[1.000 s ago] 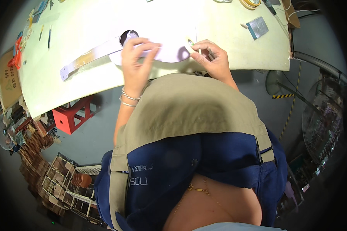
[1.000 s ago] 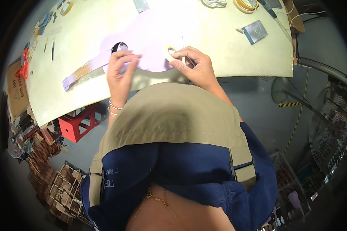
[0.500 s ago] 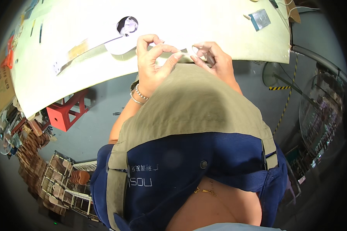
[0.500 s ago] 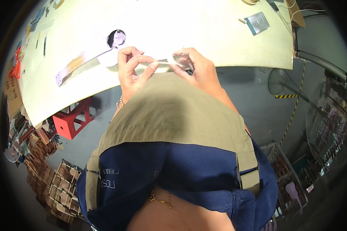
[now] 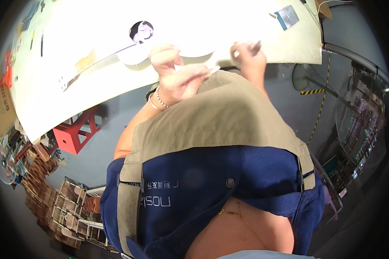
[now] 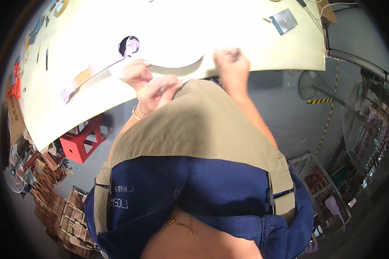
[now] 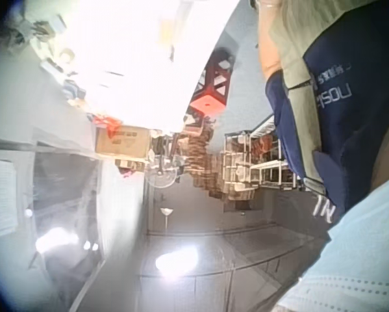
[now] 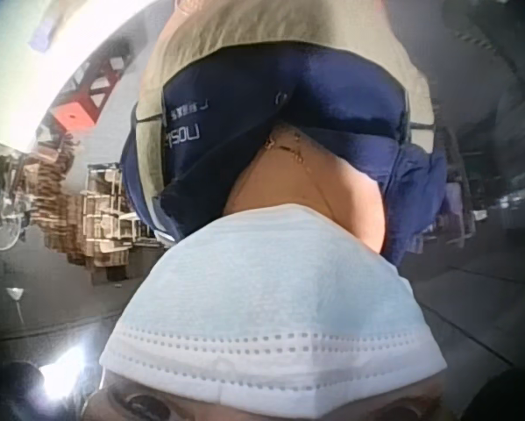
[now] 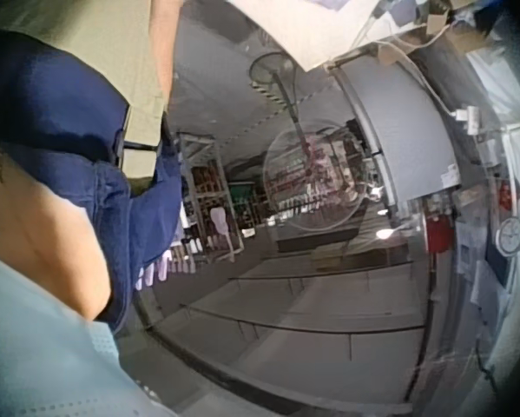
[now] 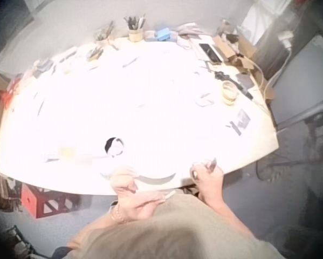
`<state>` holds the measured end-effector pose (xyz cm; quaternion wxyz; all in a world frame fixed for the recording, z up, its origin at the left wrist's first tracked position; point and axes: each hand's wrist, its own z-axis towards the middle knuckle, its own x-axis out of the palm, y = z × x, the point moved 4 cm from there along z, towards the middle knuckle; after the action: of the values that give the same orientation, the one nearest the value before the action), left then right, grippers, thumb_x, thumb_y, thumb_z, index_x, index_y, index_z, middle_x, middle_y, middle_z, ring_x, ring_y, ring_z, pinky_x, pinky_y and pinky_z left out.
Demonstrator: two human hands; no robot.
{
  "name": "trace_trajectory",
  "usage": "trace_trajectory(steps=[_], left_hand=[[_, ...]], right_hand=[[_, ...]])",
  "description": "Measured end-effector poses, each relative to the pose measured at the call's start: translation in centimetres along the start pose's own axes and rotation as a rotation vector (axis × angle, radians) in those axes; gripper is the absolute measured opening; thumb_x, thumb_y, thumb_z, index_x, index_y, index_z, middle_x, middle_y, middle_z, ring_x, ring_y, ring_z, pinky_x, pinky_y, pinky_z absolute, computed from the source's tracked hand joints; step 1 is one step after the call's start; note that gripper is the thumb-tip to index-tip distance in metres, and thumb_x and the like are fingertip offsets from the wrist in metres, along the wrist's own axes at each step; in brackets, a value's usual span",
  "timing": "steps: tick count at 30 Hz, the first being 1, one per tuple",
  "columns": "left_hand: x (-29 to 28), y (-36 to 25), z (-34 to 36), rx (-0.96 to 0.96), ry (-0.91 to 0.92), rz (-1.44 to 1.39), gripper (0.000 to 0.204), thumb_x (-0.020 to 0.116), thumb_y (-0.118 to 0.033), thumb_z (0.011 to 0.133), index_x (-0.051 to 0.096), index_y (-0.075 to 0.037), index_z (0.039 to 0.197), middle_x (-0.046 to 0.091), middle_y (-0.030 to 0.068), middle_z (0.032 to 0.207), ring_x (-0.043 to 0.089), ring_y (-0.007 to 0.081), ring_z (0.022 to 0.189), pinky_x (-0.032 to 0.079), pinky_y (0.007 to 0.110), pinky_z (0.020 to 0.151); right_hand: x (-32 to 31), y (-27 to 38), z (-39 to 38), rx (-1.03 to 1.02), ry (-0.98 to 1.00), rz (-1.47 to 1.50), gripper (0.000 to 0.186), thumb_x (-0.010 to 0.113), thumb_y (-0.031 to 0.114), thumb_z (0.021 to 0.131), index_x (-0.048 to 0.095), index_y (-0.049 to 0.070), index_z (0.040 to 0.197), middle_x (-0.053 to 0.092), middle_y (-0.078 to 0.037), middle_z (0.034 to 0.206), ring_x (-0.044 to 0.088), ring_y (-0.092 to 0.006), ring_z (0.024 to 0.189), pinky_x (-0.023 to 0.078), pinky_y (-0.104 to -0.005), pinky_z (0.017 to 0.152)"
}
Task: The person sands the edges and surfaces of a purple guitar body using a small sanding block. They repeatedly flip the guitar to work on different sides, then place it on a rack and retrieve another guitar to continue the same sanding process.
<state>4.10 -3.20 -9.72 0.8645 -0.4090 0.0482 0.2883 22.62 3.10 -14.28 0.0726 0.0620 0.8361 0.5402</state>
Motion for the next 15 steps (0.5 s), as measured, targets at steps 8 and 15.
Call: trace_trajectory(steps=[8, 15], left_hand=[[2.5, 6.6, 0.8, -0.290, 0.517, 0.248, 0.011, 0.067, -0.025, 0.068, 0.066, -0.015, 0.074, 0.043, 0.0029, 0.089, 0.040, 0.0216, 0.090, 0.024, 0.038, 0.084], [3.4, 6.8, 2.3, -0.234, 0.496, 0.348, 0.018, 0.070, -0.027, 0.067, 0.064, -0.012, 0.075, 0.046, 0.0025, 0.085, 0.045, 0.0184, 0.077, 0.034, 0.034, 0.073]], right_hand=[[-2.2, 0.6, 2.2, -0.079, 0.010, -0.010, 0.022, 0.061, 0.016, 0.081, 0.062, 0.000, 0.096, 0.054, 0.002, 0.074, 0.043, -0.0046, 0.063, 0.036, -0.0190, 0.058], [0.4, 1.8, 0.2, 0.086, 0.258, 0.119, 0.038, 0.054, 0.014, 0.085, 0.050, -0.001, 0.120, 0.051, 0.003, 0.076, 0.040, -0.0028, 0.061, 0.035, -0.0167, 0.057]])
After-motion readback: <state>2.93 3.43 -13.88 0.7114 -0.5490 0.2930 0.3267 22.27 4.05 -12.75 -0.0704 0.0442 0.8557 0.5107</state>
